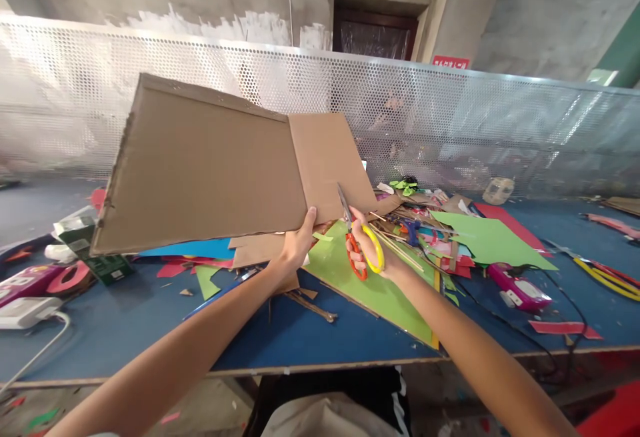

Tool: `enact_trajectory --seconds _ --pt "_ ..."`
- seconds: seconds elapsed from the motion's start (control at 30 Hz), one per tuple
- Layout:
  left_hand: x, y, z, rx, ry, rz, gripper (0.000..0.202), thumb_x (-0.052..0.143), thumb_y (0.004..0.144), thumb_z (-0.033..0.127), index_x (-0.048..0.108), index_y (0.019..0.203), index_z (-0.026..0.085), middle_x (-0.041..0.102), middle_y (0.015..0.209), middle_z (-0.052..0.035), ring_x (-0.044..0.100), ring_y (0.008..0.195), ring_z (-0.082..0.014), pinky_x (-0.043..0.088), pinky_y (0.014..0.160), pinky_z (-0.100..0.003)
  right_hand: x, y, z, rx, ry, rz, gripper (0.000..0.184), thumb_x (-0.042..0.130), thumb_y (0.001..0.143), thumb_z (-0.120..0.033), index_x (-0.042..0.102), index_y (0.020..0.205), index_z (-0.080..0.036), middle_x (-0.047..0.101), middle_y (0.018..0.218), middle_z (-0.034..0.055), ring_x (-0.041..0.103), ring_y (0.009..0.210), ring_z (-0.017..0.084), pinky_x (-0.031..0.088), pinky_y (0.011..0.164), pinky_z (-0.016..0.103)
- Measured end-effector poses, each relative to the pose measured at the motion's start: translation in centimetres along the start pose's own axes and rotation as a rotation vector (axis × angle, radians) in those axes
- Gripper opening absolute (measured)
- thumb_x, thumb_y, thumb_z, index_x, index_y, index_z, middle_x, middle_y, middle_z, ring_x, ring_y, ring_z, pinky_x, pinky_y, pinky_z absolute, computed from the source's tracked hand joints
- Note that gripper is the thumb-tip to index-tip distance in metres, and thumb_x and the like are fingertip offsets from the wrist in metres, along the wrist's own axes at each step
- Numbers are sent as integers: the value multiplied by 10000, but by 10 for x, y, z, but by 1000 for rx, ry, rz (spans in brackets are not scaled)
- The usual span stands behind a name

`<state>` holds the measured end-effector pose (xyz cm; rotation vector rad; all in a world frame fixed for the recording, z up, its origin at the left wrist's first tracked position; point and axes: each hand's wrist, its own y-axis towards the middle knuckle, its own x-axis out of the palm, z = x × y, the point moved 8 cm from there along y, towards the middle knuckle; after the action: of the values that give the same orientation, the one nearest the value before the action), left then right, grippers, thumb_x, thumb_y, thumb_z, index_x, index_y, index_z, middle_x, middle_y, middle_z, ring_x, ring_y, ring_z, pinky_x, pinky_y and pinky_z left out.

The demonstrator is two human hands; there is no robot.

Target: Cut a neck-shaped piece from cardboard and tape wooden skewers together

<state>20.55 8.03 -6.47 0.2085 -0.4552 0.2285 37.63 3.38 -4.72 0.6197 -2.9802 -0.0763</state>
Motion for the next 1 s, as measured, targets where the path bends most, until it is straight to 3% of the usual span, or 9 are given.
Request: enact_trajectory --seconds 0.13,0.3,0.43,0.53,0.8,1.0 --pt "3 0 -5 -61 4 -13 550 787 848 546 726 1146 88 795 1074 -183 779 1017 -312 653 886 -410 -2 2 -2 -88 -77 43 716 542 933 -764 322 1482 -361 501 702 -101 367 392 59 350 345 147" --pt "6 1 -4 -84 -21 -24 526 742 886 545 726 1183 111 801 1054 -163 790 922 -305 662 686 -339 -7 7 5 -166 -136 93 557 534 924 -779 408 1165 -293 496 704 -110 355 363 48 343 303 150" --pt "5 3 -3 -57 -16 -31 487 765 878 515 730 1180 135 804 1048 -143 789 942 -271 655 730 -305 -7 7 5 -176 -252 137 508 489 948 -760 432 1068 -270 506 658 -113 401 318 61 343 282 167" --pt "5 2 -5 -66 28 -47 495 765 871 536 731 1149 127 806 1043 -152 792 913 -274 642 665 -290 -8 5 6 -162 -348 182 511 438 969 -753 486 1028 -247 486 592 -102 435 296 85 321 271 186" --pt "6 -6 -1 -102 74 0 476 778 851 552 750 1038 115 807 895 -147 789 787 -290 599 556 -289 -13 8 11 -145 -385 201 498 427 988 -740 490 1029 -248 470 617 -87 429 313 86 338 288 206" --pt "4 -8 2 -76 163 14 538 763 818 640 745 878 106 793 813 -145 734 622 -238 554 486 -274 -12 -3 -7 -215 -425 203 463 435 1012 -693 362 1231 -292 545 669 -109 441 313 81 345 292 167"
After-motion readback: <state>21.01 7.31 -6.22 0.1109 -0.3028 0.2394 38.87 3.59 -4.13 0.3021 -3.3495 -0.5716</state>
